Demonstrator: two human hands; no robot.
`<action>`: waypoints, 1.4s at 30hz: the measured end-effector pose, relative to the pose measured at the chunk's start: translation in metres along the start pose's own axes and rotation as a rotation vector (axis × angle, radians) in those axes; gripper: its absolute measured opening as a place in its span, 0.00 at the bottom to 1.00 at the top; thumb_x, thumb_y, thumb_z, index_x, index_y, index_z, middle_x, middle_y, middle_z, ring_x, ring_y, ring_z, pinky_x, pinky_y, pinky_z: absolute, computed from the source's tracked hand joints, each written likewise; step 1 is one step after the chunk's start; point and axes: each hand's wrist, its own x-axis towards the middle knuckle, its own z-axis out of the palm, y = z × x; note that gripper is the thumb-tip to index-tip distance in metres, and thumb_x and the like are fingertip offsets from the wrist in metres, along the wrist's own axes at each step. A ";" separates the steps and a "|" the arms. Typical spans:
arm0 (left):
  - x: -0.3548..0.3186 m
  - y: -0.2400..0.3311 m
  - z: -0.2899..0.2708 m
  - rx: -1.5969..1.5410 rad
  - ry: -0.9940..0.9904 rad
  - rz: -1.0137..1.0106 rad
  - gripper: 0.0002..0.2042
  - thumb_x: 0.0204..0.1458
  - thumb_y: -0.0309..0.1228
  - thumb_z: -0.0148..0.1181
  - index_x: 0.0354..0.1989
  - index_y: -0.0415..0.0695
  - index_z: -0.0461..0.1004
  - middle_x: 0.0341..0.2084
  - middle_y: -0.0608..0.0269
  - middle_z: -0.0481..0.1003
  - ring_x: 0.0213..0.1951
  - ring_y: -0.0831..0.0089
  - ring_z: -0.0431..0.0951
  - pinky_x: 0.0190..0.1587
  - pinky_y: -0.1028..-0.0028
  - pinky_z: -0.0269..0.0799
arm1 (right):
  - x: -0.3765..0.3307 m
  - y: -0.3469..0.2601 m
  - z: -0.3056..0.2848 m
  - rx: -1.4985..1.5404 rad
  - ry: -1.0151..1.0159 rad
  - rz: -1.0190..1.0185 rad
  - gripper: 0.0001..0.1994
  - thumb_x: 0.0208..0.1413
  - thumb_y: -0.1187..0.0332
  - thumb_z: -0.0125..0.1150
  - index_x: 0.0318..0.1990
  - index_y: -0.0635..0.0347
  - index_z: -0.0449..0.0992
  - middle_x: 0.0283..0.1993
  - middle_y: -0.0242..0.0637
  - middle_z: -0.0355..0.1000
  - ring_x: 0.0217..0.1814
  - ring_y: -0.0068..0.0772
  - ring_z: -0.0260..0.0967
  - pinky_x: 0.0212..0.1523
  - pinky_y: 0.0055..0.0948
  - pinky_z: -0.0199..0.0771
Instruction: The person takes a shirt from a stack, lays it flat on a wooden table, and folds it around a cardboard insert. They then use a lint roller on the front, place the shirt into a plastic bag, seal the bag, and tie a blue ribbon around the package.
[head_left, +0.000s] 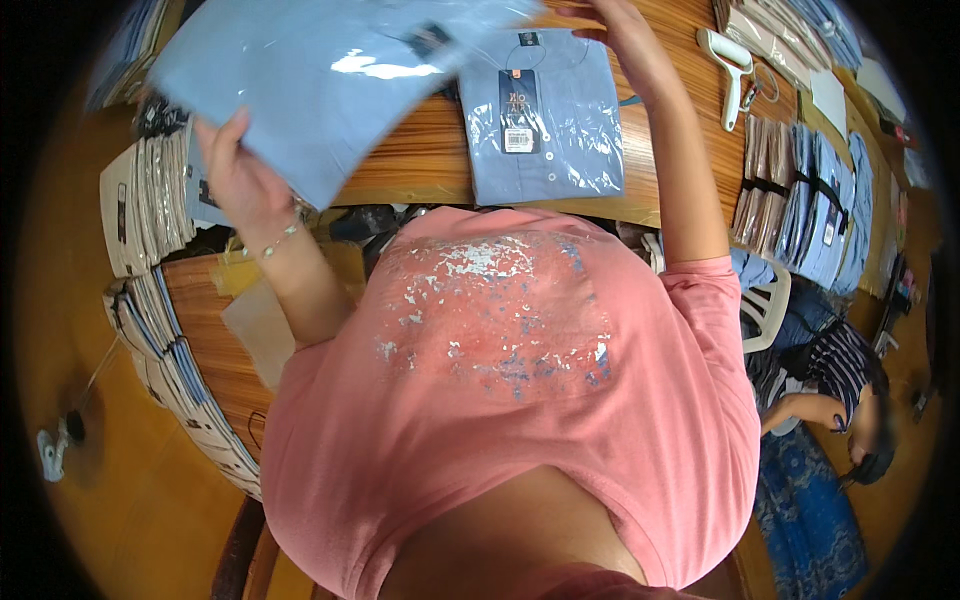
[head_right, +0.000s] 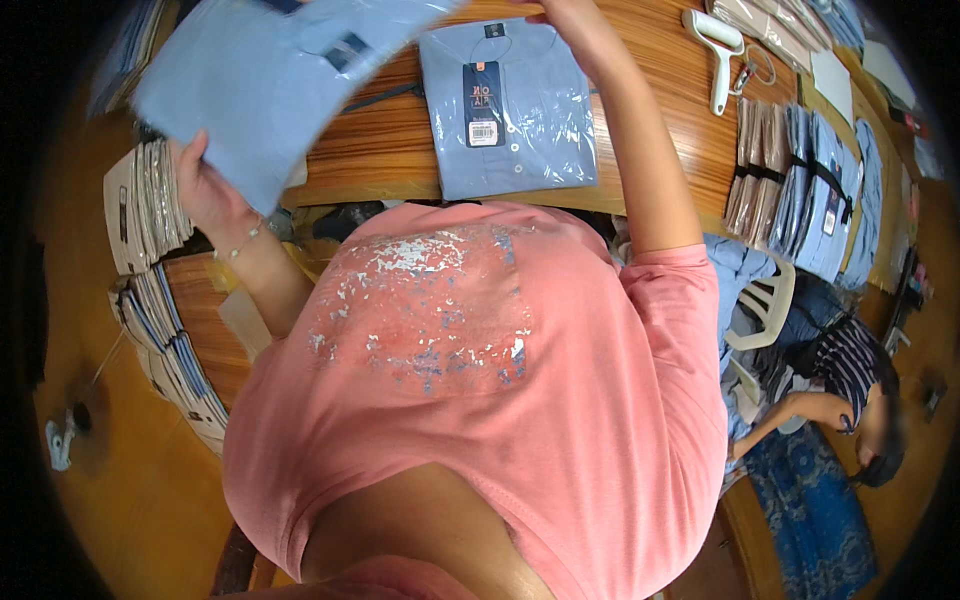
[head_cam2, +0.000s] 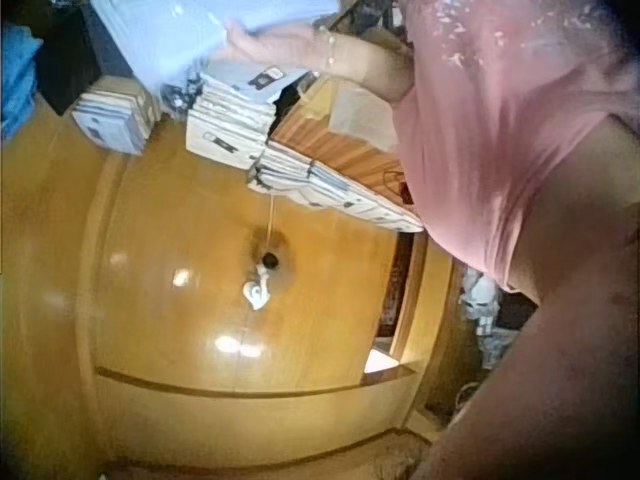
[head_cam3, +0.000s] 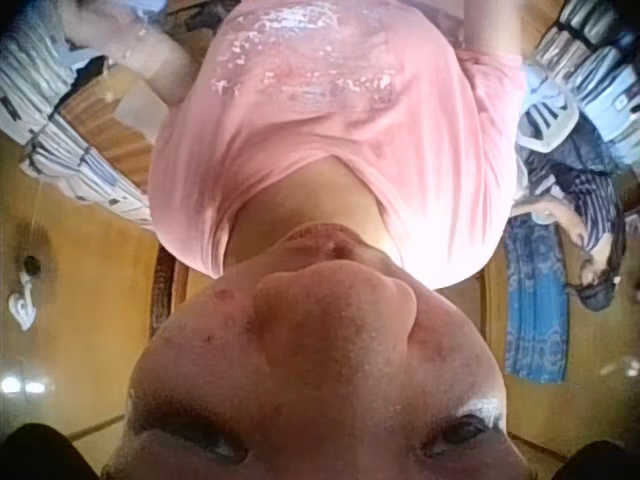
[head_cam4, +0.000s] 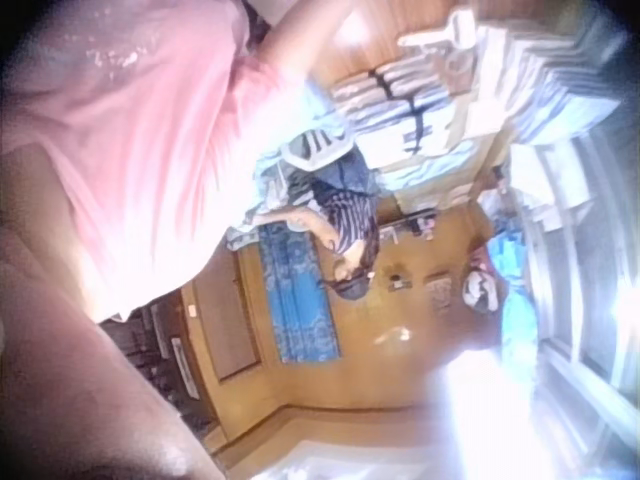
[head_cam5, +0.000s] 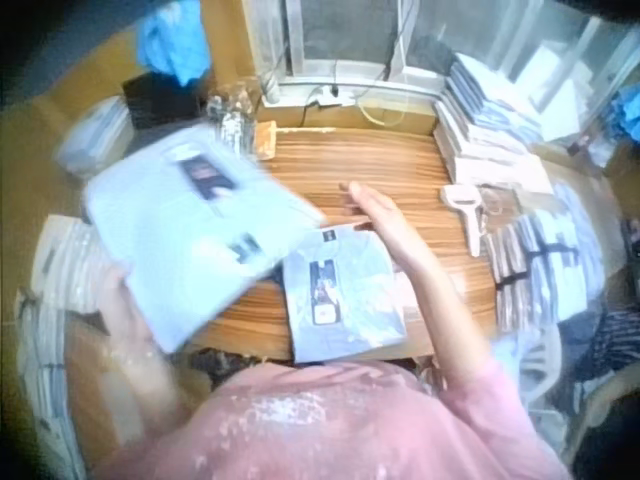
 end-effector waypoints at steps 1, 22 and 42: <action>-0.006 -0.001 0.008 -0.054 -0.039 -0.076 0.26 0.44 0.18 0.49 0.56 0.36 0.57 0.51 0.51 0.63 0.52 0.64 0.66 0.53 0.68 0.64 | -0.002 -0.009 0.000 0.082 -0.051 0.055 0.24 0.57 0.53 0.49 0.53 0.62 0.67 0.51 0.36 0.68 0.53 0.25 0.63 0.51 0.30 0.62; 0.228 -0.137 -0.144 0.945 0.902 0.283 0.44 0.44 0.48 0.62 0.59 0.26 0.47 0.61 0.33 0.43 0.63 0.47 0.44 0.63 0.61 0.44 | -0.068 0.077 -0.030 -0.825 0.296 0.030 0.22 0.49 0.60 0.62 0.50 0.59 0.70 0.30 0.38 0.72 0.29 0.30 0.69 0.30 0.27 0.68; 0.030 0.003 -0.067 -0.136 0.236 -0.131 0.21 0.44 0.25 0.55 0.49 0.33 0.64 0.46 0.51 0.69 0.50 0.60 0.69 0.53 0.62 0.65 | -0.031 0.017 0.010 -0.148 -0.088 -0.058 0.19 0.55 0.60 0.55 0.48 0.65 0.71 0.32 0.29 0.70 0.35 0.19 0.65 0.34 0.20 0.65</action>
